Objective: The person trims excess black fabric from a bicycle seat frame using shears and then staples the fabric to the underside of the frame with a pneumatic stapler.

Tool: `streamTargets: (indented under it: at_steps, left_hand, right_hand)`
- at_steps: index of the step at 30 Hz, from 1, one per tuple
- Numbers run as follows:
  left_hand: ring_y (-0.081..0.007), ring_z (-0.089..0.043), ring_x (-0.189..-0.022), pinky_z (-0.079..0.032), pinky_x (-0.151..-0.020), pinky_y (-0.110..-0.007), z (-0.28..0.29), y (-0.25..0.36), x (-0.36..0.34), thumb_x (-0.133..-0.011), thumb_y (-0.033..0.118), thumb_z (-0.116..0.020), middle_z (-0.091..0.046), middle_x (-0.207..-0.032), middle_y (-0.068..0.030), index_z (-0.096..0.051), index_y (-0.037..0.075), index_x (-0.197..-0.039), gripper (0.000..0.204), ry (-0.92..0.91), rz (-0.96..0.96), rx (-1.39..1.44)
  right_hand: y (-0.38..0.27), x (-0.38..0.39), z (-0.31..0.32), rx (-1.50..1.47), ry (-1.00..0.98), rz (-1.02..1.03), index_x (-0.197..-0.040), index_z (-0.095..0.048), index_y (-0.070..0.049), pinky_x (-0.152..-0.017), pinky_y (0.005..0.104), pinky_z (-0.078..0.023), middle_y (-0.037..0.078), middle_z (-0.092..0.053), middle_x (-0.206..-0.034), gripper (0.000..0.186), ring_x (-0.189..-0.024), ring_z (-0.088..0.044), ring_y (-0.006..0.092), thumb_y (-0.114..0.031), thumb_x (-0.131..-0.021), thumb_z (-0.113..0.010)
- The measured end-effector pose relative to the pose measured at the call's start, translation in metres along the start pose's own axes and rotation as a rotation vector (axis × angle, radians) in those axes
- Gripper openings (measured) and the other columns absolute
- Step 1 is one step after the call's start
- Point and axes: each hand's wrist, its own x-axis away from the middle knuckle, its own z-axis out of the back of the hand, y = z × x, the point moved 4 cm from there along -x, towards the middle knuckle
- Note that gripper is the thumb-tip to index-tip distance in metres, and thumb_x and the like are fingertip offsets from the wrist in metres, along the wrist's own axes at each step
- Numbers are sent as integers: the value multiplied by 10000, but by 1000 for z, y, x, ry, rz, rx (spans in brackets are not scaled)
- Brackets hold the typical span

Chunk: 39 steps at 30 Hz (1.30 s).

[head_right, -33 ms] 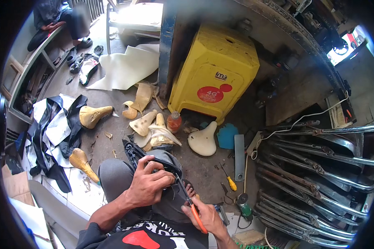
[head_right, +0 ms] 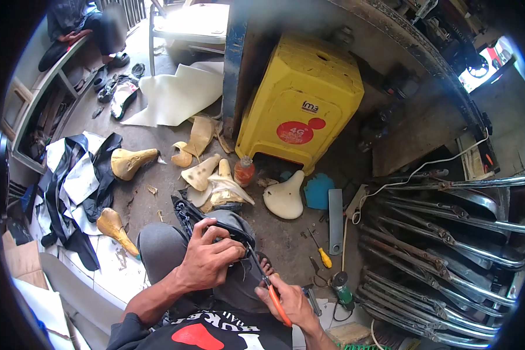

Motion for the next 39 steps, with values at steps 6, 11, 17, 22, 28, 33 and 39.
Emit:
streamTargets:
  at_steps: [6,11,17,22,28,33,39]
  left_hand:
    - [-193,-606,-1044,-341,-1136,-498,2,-2,1,-699,96,-712,-685,-972,39,-720,151,-1011,317,-8,-14,47]
    - [-201,-618,-1005,-367,-1095,-466,3,-5,4,-756,106,-731,-681,-887,19,-716,125,-990,236,6,-9,131]
    - [-184,-636,-982,-363,-1102,-467,3,-6,8,-769,108,-734,-668,-843,17,-710,129,-993,226,47,24,128]
    - [-147,-665,-925,-364,-1133,-467,-6,1,11,-747,95,-725,-638,-804,27,-692,133,-996,254,24,-117,54]
    - [-128,-669,-828,-383,-1117,-485,-3,4,5,-753,101,-749,-620,-772,37,-682,143,-952,215,43,-112,87]
    - [-136,-651,-806,-391,-1113,-468,-5,11,6,-790,113,-743,-585,-738,30,-670,135,-937,166,27,-164,146]
    - [-133,-622,-731,-416,-1021,-437,-6,3,7,-755,124,-784,-577,-734,51,-688,152,-948,218,13,-199,172]
  right_hand:
    - [-1,-23,9,132,-11,68,-1036,-662,-29,-576,342,-492,112,-630,-649,359,-594,-644,160,-384,-1000,-706]
    - [9,-27,3,170,-58,19,-1042,-675,-32,-570,317,-483,86,-648,-651,358,-590,-629,127,-386,-1002,-704]
    - [22,-23,7,41,-137,21,-1130,-691,-59,-613,322,-499,67,-669,-716,314,-624,-600,140,-351,-1016,-691]
    - [10,-20,19,70,-134,58,-1078,-665,-71,-632,357,-493,115,-621,-706,336,-631,-573,183,-395,-997,-706]
    - [1,-18,19,100,-162,54,-1115,-648,-67,-639,380,-502,129,-622,-690,381,-604,-607,264,-427,-1001,-697]
    - [6,-28,20,114,-161,56,-1087,-666,-52,-622,364,-474,107,-634,-739,347,-632,-583,195,-393,-1021,-661]
    - [0,-32,24,148,-221,35,-1011,-659,-44,-563,353,-429,91,-573,-662,364,-579,-487,165,-407,-1010,-686]
